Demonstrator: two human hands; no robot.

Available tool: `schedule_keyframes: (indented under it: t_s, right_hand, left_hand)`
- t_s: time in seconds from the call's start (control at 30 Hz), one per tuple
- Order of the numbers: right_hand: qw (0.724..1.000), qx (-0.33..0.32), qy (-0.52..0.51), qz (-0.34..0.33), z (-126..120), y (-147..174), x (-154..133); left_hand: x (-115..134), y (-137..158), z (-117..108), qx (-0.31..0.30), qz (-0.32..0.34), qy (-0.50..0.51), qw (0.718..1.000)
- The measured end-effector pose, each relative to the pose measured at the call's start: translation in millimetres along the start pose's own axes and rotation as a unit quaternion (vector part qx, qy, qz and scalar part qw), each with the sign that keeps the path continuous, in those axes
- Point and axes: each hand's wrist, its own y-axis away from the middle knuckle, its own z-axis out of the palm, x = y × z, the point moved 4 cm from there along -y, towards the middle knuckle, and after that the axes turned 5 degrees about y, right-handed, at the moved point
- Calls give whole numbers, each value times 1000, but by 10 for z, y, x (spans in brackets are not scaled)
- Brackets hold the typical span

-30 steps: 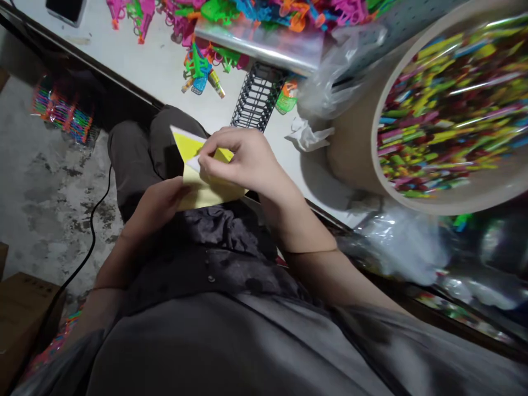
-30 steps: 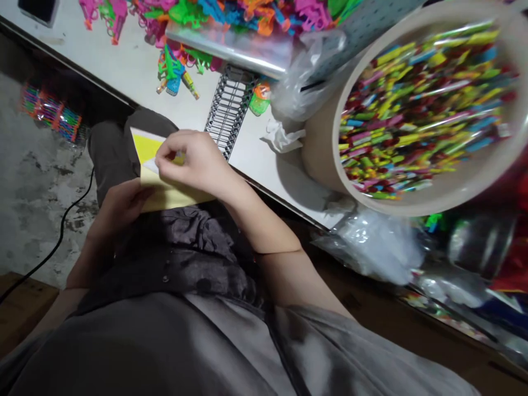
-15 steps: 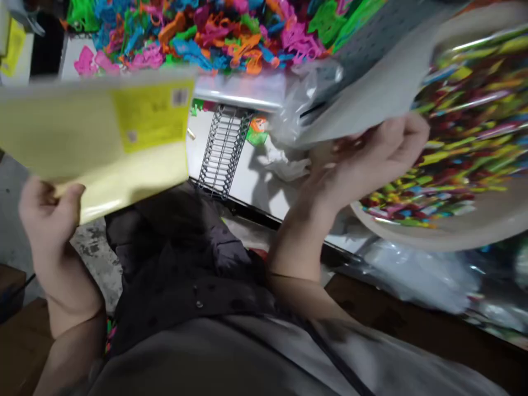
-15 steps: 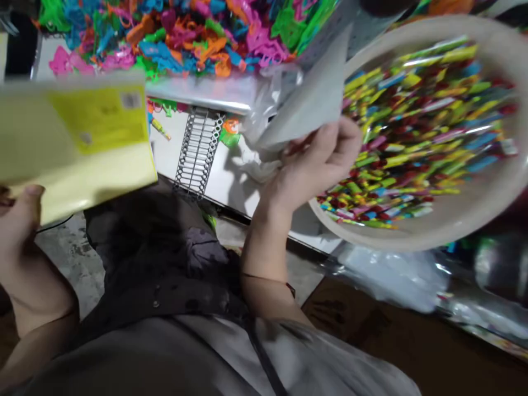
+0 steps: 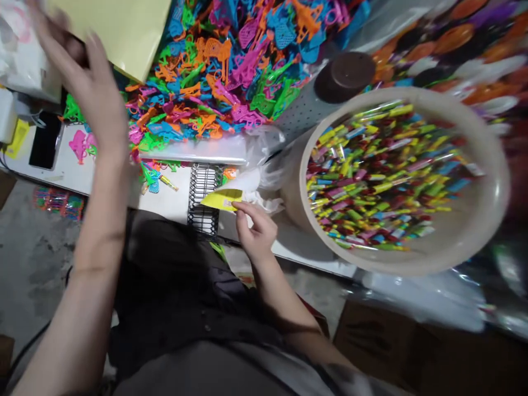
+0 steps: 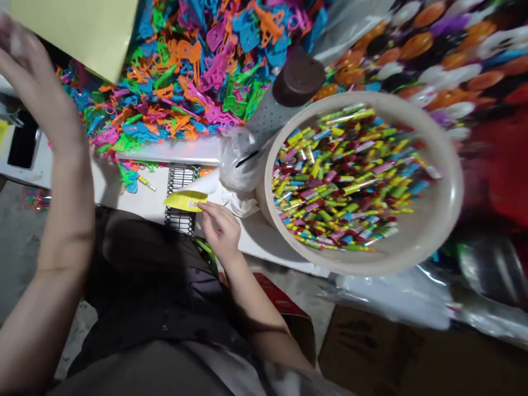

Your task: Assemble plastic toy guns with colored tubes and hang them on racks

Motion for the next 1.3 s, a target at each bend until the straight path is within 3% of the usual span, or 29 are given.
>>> schedule_keyframes:
  t_s: [0.07,0.13,0.2,0.23,0.43,0.7,1.0,1.13,1.23,1.3]
  right_hand:
    - [999,-32,18,-24,67,-20,24]
    - [998,-55,25,-20,129,-39,56]
    - [997,-74,24,-6,176,-43,81]
    - [996,-81,23,-1,191,-37,88]
    - [993,-109,38,-26,215,80,89]
    - [984,-66,69,-149,217,237,141]
    - [975,-90,104,-175,11,243,83]
    - [991,-2,109,-82,-119,86,38]
    - [995,-30,96,0,77,80,86]
    - [992,-60,113,22,258,179,110]
  left_hand:
    - [349,576,-49,-115,-16,136,984]
    - [604,1149,-26,-311,-20,165,936]
    - [688,1529,5,-411,-21,175,895]
    - [668,1629,34,-429,-32,176,885]
    - [383,1681,218,-449,-125,188,864]
    - [352,1699,275,-476,-133,170,853]
    - [368,1664,298,-479,-93,194,851]
    - [589,1730,341,-501,-38,244,829]
    - [653,1730,352,-499,-78,307,807]
    - [594,1632,303,-453,-134,362,804]
